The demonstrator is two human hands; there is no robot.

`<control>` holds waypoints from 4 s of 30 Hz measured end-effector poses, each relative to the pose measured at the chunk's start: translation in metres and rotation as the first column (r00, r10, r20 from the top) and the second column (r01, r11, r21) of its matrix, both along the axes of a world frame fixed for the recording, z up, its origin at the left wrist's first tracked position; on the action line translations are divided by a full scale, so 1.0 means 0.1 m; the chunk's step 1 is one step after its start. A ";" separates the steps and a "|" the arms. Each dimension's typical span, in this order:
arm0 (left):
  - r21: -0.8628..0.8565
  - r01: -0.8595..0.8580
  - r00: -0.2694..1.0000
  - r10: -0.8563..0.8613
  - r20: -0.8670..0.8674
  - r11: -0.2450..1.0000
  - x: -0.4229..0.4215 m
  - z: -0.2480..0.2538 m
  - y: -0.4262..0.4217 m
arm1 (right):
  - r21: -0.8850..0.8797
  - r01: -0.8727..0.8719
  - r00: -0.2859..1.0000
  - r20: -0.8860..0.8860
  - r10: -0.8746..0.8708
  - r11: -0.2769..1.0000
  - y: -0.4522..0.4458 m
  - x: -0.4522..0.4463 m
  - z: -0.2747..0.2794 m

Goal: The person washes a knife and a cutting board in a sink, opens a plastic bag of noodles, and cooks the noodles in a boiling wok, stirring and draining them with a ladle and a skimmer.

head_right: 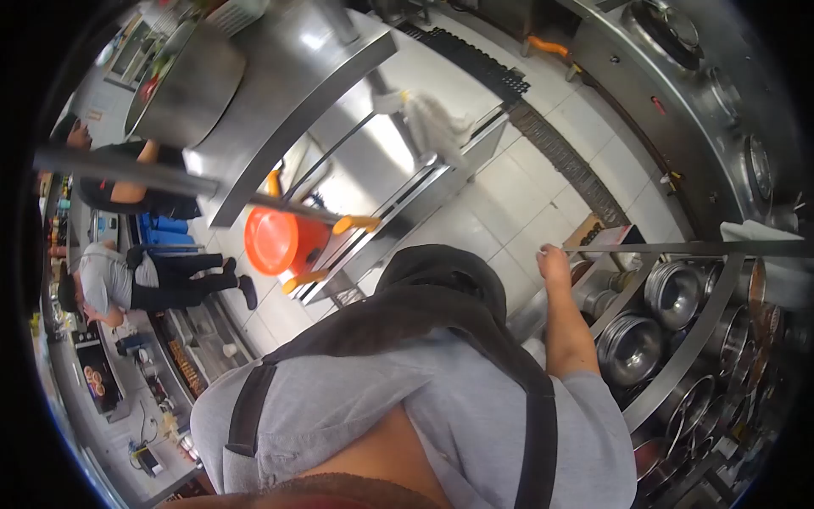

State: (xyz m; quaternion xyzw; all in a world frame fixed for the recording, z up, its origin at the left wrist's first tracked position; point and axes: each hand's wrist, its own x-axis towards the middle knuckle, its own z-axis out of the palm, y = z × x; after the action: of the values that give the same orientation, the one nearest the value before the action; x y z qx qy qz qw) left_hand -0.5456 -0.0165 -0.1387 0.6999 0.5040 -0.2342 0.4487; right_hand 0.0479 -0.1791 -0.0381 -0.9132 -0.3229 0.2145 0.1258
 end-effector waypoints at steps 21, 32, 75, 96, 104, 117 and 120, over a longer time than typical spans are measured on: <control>0.001 0.306 0.614 -0.198 0.764 0.952 6.64 1.85 2.17 | -0.001 0.085 0.965 -0.249 -0.082 0.996 0.53 1.61 0.13; 0.099 -0.145 0.722 0.037 0.691 0.985 8.02 1.81 3.05 | -0.029 -0.272 0.899 -0.363 0.244 0.962 1.58 4.30 0.35; 0.354 -0.935 0.156 0.867 0.474 -0.026 4.90 2.02 7.04 | -0.134 -0.960 0.276 -0.319 0.907 0.245 9.80 3.93 -0.69; 0.258 -0.910 -0.221 0.906 0.362 -0.325 6.42 1.89 6.03 | -0.082 -0.949 -0.269 -0.288 0.919 -0.304 11.56 1.96 -0.43; 0.612 -0.126 -0.446 0.596 0.668 -0.781 6.95 1.62 4.74 | -0.160 -0.825 -0.497 -0.253 0.830 -0.542 10.39 3.46 -0.59; 0.678 0.398 -0.560 0.422 0.713 -0.617 5.78 2.39 2.14 | 0.002 -0.898 -0.440 -0.029 0.897 -0.440 10.18 3.18 -0.12; 0.774 0.305 -0.595 0.523 0.610 -0.555 5.87 2.83 2.03 | 0.092 -0.929 -0.368 -0.103 0.924 -0.360 9.96 2.98 0.24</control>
State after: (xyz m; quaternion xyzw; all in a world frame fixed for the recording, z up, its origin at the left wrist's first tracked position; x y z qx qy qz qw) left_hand 0.0414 0.1868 0.1442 -0.2439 0.8824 0.2227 -0.3352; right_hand 0.3457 0.8173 -0.0138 -0.2346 -0.9221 0.2910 -0.0997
